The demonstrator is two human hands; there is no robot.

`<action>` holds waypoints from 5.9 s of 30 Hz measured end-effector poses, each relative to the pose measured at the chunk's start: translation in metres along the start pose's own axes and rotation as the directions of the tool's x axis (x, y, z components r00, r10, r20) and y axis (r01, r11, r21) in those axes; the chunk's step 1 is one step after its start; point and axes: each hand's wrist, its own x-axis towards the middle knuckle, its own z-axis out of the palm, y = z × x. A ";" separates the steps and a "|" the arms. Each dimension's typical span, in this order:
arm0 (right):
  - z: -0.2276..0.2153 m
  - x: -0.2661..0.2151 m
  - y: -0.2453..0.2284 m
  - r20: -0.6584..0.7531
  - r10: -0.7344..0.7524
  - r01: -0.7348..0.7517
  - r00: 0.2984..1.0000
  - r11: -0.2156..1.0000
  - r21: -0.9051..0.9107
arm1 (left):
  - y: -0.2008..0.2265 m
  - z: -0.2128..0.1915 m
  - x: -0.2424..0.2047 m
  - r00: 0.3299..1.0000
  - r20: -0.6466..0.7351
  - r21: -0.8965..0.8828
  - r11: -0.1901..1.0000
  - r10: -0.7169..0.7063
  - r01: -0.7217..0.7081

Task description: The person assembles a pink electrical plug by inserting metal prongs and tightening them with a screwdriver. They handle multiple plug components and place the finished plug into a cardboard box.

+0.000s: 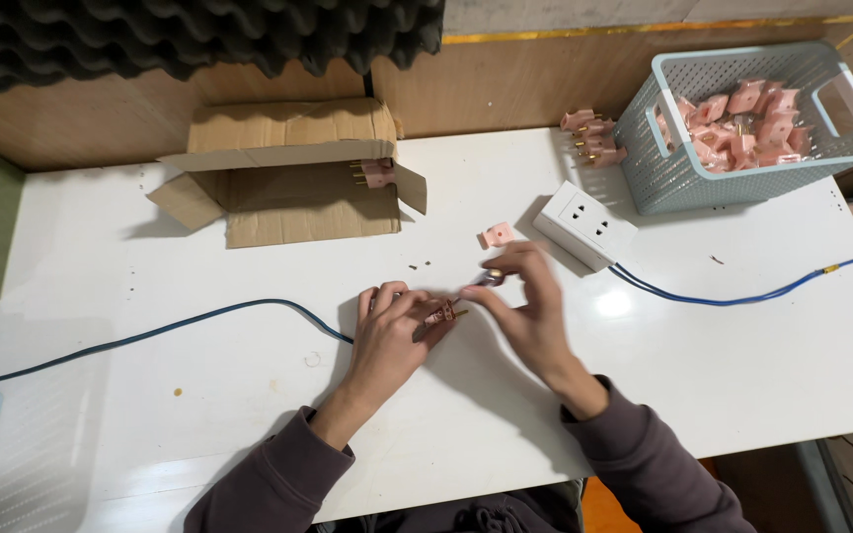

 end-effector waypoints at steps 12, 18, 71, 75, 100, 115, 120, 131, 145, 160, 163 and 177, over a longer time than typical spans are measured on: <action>-0.088 -0.016 0.069 -0.084 0.015 -0.043 0.996 0.935 -0.353 | -0.008 0.014 -0.011 0.997 0.010 0.052 0.996 0.074 -0.074; -0.089 -0.024 0.090 0.002 0.114 -0.093 0.993 0.816 -0.571 | -0.007 0.012 -0.009 0.993 -0.043 0.069 0.992 0.108 -0.105; -0.020 0.010 0.037 0.641 -0.213 0.389 0.738 0.909 -0.146 | -0.023 -0.040 0.006 0.939 0.344 -0.127 0.990 -0.018 0.066; -0.021 0.013 0.034 0.671 -0.188 0.379 0.717 0.914 -0.149 | -0.020 -0.041 0.007 0.938 0.346 -0.129 0.989 -0.027 0.076; -0.021 0.014 0.030 0.668 -0.195 0.390 0.718 0.908 -0.153 | -0.022 -0.028 -0.001 0.961 0.264 -0.091 0.990 -0.081 0.109; -0.017 0.011 0.037 0.691 -0.224 0.421 0.687 0.898 -0.128 | -0.014 -0.022 0.000 0.978 0.208 -0.091 0.995 -0.012 0.032; -0.018 0.007 0.045 0.684 -0.228 0.404 0.693 0.909 -0.106 | -0.016 -0.019 -0.002 0.985 0.171 -0.084 0.996 0.018 -0.003; -0.015 0.007 0.040 0.595 -0.185 0.248 0.782 0.968 -0.025 | -0.016 -0.020 -0.004 0.985 0.169 -0.207 0.976 -0.032 0.067; -0.005 0.027 0.058 0.439 -0.138 0.201 0.888 0.975 -0.100 | -0.002 -0.049 0.007 0.849 0.398 -0.656 0.538 -0.349 0.529; 0.041 0.023 0.080 0.404 0.006 0.135 0.915 0.938 -0.320 | 0.000 -0.063 0.014 0.762 0.474 -0.676 0.372 -0.442 0.636; 0.023 0.029 0.053 0.342 0.007 0.053 0.940 0.984 -0.167 | -0.005 -0.059 0.012 0.760 0.474 -0.682 0.360 -0.445 0.637; 0.017 -0.007 0.035 0.394 -0.161 0.239 0.905 0.958 -0.159 | -0.001 -0.059 0.016 0.758 0.467 -0.681 0.361 -0.456 0.637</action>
